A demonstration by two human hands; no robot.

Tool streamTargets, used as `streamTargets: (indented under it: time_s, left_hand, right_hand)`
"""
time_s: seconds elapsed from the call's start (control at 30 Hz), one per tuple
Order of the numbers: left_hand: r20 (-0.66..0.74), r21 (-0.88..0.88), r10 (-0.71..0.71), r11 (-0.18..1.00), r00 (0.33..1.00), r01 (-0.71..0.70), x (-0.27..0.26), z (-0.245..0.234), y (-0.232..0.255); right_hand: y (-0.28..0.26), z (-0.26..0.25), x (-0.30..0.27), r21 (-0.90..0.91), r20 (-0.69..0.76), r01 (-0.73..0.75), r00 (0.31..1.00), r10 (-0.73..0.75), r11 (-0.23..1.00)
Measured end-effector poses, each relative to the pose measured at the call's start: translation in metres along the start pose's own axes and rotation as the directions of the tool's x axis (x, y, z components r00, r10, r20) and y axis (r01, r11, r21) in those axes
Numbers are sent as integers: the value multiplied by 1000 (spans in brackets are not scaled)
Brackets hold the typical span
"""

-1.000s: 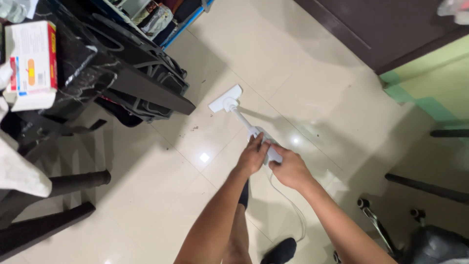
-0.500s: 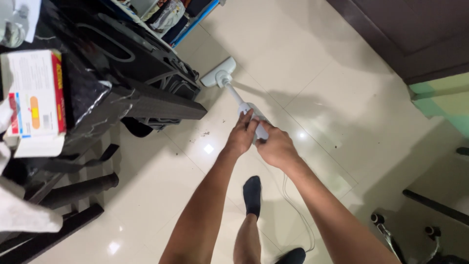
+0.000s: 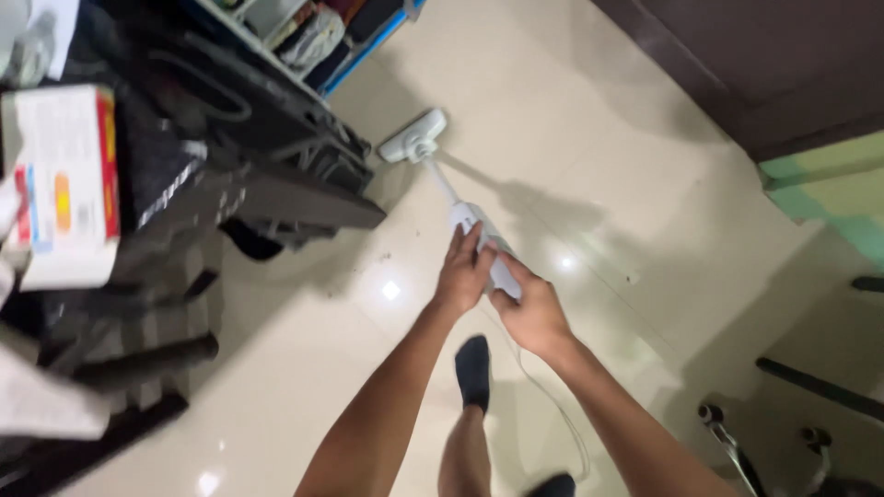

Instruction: The person is vacuuming the floor and moving objects like a fan to reach more areas.

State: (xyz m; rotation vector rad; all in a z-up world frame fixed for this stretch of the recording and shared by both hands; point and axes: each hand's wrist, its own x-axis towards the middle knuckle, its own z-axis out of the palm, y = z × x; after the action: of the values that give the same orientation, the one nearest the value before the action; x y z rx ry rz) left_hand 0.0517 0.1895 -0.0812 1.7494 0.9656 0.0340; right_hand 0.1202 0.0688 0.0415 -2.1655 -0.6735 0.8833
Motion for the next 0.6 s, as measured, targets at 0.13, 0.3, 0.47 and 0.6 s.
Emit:
streamTargets:
  time_s: [0.13,0.3,0.47,0.6]
  left_hand:
    - [-44,4,144,990,989,-144,-64,42,7]
    - [53,36,6,999,999,-8,-151,83,37]
    - [163,-13,-74,997,984,77,-191,107,43]
    - [221,41,-71,997,973,63,-180,119,17]
  right_hand:
    - [20,-29,-69,-24,-39,55,998,-56,998]
    - [53,-61,-153,-22,-16,-77,997,77,997]
    - [61,-80,-195,-30,34,-164,986,165,986]
    - [81,-74,-184,-136,86,-134,986,146,982]
